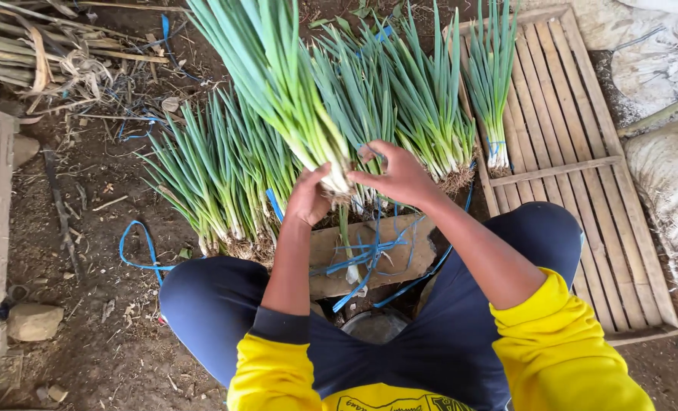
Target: Bundling green onions by hand using plastic string
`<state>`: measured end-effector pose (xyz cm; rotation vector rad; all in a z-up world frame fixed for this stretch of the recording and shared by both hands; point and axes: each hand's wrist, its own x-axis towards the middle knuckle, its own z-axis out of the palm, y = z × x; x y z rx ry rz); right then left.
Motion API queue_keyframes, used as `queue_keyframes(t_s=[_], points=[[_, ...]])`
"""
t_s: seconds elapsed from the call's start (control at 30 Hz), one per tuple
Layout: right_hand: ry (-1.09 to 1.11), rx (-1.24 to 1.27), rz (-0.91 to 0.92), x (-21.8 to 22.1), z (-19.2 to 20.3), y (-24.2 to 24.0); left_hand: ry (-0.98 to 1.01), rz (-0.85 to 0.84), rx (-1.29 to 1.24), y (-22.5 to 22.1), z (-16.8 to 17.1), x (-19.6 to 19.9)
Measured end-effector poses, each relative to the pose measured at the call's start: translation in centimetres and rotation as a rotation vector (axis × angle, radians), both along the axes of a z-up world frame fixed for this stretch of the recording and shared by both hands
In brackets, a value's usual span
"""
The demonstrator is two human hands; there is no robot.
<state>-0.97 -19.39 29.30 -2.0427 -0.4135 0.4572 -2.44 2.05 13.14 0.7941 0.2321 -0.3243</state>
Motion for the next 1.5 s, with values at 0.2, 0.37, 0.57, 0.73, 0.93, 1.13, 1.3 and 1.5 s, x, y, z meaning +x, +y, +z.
queue_keyframes(t_s=[0.2, 0.37, 0.57, 0.73, 0.93, 1.13, 1.3, 1.5], points=[[-0.031, 0.101, 0.087, 0.0, -1.6, -0.9, -0.263, -0.168, 0.274, 1.2, -5.9, -0.3], [-0.046, 0.039, 0.082, -1.6, -0.1, -0.8, -0.021, 0.014, 0.392, -0.5, 11.0, -2.9], [0.033, 0.011, 0.095, -2.0, -0.7, -0.4, 0.164, 0.143, 0.406, -1.2, 11.0, -3.1], [0.058, 0.014, 0.067, -2.2, 0.6, 0.6, 0.139, 0.176, 0.308, -0.9, 4.3, -3.6], [0.080, 0.151, 0.037, -1.2, -2.3, 0.8, 0.217, 0.184, 0.389, -1.6, 7.5, -3.7], [0.036, 0.117, 0.035, -0.7, -3.8, 1.2, 0.016, 0.196, 0.546, -1.5, 2.6, -3.9], [0.098, 0.173, 0.019, -0.6, -5.0, 1.9, -0.001, 0.147, 0.631, -1.5, 2.4, -2.8], [0.092, 0.215, 0.030, -0.5, -9.6, 1.8, -0.204, 0.192, 0.713, -1.3, 5.1, -3.3]])
